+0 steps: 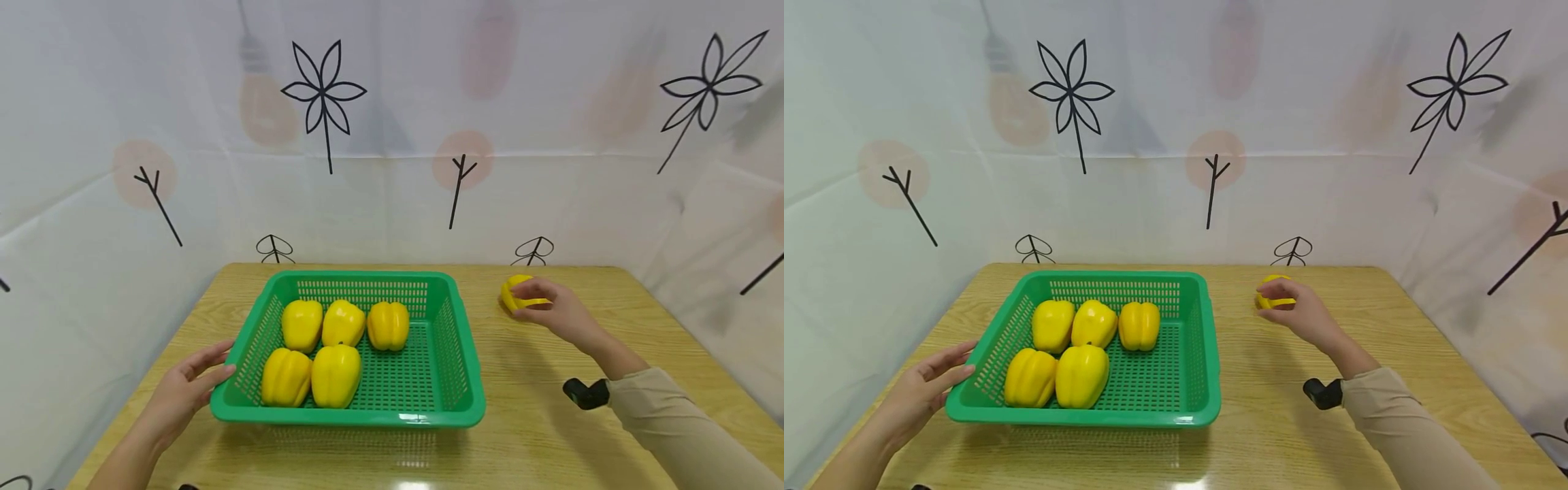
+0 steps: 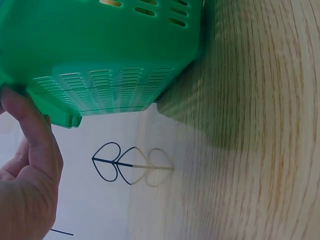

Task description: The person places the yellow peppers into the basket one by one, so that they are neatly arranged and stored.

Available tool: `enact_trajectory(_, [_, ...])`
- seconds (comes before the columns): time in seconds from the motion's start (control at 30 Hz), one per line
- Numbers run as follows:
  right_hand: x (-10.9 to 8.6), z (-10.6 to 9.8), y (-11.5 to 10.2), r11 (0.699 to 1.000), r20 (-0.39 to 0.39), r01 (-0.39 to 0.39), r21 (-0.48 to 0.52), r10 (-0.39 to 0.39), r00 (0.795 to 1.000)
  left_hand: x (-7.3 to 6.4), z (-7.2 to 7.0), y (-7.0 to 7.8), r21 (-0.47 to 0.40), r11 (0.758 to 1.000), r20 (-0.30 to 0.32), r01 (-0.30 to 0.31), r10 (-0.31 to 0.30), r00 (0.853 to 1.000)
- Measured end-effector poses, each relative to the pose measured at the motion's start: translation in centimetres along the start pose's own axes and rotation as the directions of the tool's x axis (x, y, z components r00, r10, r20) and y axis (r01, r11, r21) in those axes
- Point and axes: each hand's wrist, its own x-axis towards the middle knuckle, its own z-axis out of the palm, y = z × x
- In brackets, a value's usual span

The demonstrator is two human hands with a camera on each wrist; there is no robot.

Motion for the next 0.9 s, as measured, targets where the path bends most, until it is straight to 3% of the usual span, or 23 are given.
enact_trajectory(0.37, [0.2, -0.6, 1.6, 0.997, -0.043, -0.026, -0.067, 0.023, 0.999, 0.0, 0.0, 0.0, 0.000, 1.000, -0.002, 0.003, -0.003, 1.000])
enact_trajectory(0.9, [1.4, -0.8, 3.9, 0.994, -0.057, -0.079, -0.074, 0.075, 0.996, 0.0, 0.1, -0.1, -0.004, 1.000, 0.002, -0.005, 0.005, 1.000])
